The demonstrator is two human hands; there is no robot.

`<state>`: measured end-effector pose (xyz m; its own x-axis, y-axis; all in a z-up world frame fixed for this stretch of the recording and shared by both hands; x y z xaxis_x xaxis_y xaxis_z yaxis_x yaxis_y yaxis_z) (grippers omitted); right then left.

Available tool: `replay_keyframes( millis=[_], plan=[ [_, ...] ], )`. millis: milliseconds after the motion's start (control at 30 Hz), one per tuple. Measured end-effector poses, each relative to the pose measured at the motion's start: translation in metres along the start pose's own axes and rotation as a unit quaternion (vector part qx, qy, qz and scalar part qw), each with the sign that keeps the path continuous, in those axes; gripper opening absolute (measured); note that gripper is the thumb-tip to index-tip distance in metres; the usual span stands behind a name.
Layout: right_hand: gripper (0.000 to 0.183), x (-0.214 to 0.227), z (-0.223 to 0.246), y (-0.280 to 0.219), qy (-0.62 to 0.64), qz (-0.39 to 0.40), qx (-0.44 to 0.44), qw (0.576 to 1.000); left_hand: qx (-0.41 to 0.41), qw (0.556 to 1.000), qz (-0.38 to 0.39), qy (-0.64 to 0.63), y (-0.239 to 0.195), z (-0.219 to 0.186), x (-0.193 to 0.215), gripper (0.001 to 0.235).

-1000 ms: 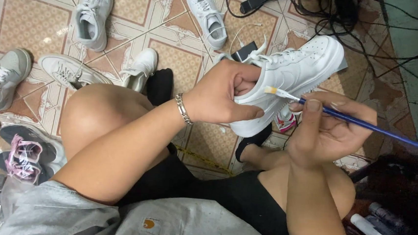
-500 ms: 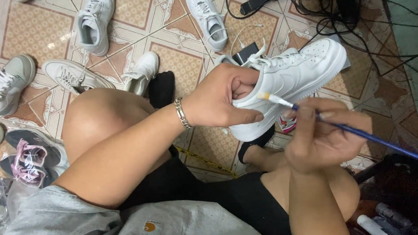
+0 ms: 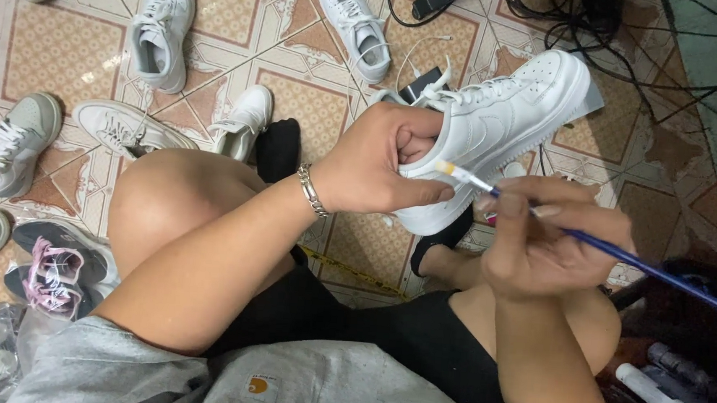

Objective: The person sits on the floor and uses a small brush to apply white paint to a white sneaker. They repeatedly dip the brush into a container on a nearby desk to reload paint and carefully apply it to the shoe's upper and toe box.

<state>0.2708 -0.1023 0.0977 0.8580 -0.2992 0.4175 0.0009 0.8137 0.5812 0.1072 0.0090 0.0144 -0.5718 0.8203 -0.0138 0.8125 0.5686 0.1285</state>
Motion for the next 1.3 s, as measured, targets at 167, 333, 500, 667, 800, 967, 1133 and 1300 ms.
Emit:
replay_keyframes(
  millis=[167,333,500,667,800,967,1133,1300],
  plan=[
    [0.033,-0.001,0.002,0.003,0.004,-0.015,-0.001,1.0,0.006,1.0,-0.006,0.014,0.0,0.0,0.001,0.044],
    [0.039,-0.006,0.005,-0.005,0.011,0.019,0.001,1.0,0.006,1.0,-0.008,0.009,0.001,-0.003,0.001,0.055],
    [0.034,0.004,-0.003,0.001,-0.002,-0.009,0.013,1.0,0.014,0.999,-0.009,0.027,0.0,0.002,0.002,0.05],
    [0.04,0.003,-0.008,0.002,0.005,-0.005,-0.038,0.999,-0.009,1.0,0.01,-0.012,0.0,-0.003,-0.002,0.04],
    [0.034,0.01,-0.009,0.003,0.009,-0.012,-0.031,0.999,-0.007,1.0,0.021,0.007,0.001,-0.005,-0.004,0.044],
    [0.031,0.008,-0.01,0.005,0.03,0.003,-0.002,1.0,-0.006,0.999,0.036,0.018,0.0,-0.006,-0.006,0.049],
    [0.034,0.008,-0.006,0.006,0.021,-0.001,-0.014,1.0,-0.008,0.999,0.044,0.025,0.0,-0.01,-0.008,0.036],
    [0.029,0.015,-0.016,0.005,0.037,-0.024,-0.024,0.999,-0.009,0.999,0.05,0.018,-0.001,-0.01,-0.01,0.039]
  ],
)
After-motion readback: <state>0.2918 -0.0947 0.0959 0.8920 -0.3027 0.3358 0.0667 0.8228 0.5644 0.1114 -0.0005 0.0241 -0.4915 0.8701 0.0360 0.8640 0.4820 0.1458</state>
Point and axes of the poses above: each hand's wrist, its own y-axis towards the middle knuckle, its own x-axis out of the back of the hand, z = x × y, the point moved 9 cm from there along y, towards the middle knuckle, and after that the axes turned 14 degrees about z, right-handed, at the moved point
